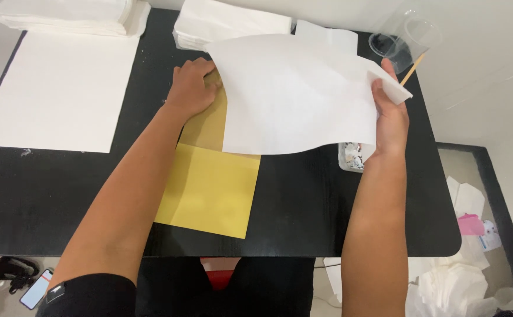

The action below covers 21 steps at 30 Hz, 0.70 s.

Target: Manually assembling a paper bag by folding paper around a template and applying adhesive with a brush.

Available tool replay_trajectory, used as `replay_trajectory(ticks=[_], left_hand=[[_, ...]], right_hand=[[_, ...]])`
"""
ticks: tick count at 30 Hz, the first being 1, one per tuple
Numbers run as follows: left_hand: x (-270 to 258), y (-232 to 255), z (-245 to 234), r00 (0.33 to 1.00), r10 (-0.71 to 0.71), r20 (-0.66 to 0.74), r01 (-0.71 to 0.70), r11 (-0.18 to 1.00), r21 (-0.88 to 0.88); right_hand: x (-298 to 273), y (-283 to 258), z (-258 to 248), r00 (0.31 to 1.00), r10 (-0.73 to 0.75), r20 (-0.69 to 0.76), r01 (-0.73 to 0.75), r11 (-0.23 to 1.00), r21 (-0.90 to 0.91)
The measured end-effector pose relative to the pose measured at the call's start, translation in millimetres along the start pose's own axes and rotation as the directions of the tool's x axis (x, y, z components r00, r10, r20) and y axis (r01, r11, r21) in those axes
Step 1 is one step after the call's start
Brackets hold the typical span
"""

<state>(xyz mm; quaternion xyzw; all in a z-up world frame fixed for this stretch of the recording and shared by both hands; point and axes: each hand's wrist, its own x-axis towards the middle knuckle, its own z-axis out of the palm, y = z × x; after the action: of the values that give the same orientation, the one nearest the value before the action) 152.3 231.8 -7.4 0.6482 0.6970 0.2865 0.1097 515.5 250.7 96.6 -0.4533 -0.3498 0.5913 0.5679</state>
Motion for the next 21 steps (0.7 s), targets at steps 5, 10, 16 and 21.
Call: replay_trajectory(ticks=[5,10,16,21], left_hand=[[-1,11,-10,1.0,0.007,-0.024,-0.008,0.999,-0.048],[-7,2,-32,0.975,0.093,-0.204,-0.149,0.949,-0.279],[-26,-41,-81,0.866,0.128,-0.484,-0.31,0.896,-0.318],[-51,-99,-156,0.823,-0.247,-0.512,0.067,0.936,-0.345]], right_hand=[[4,3,-1,0.999,0.0,0.052,-0.005,0.996,0.089],[15,15,-5,1.0,-0.015,0.006,0.014,0.994,0.111],[14,30,3,0.998,-0.059,-0.029,0.053,0.984,-0.167],[-3,34,25,0.995,-0.048,0.085,0.08,0.899,-0.431]])
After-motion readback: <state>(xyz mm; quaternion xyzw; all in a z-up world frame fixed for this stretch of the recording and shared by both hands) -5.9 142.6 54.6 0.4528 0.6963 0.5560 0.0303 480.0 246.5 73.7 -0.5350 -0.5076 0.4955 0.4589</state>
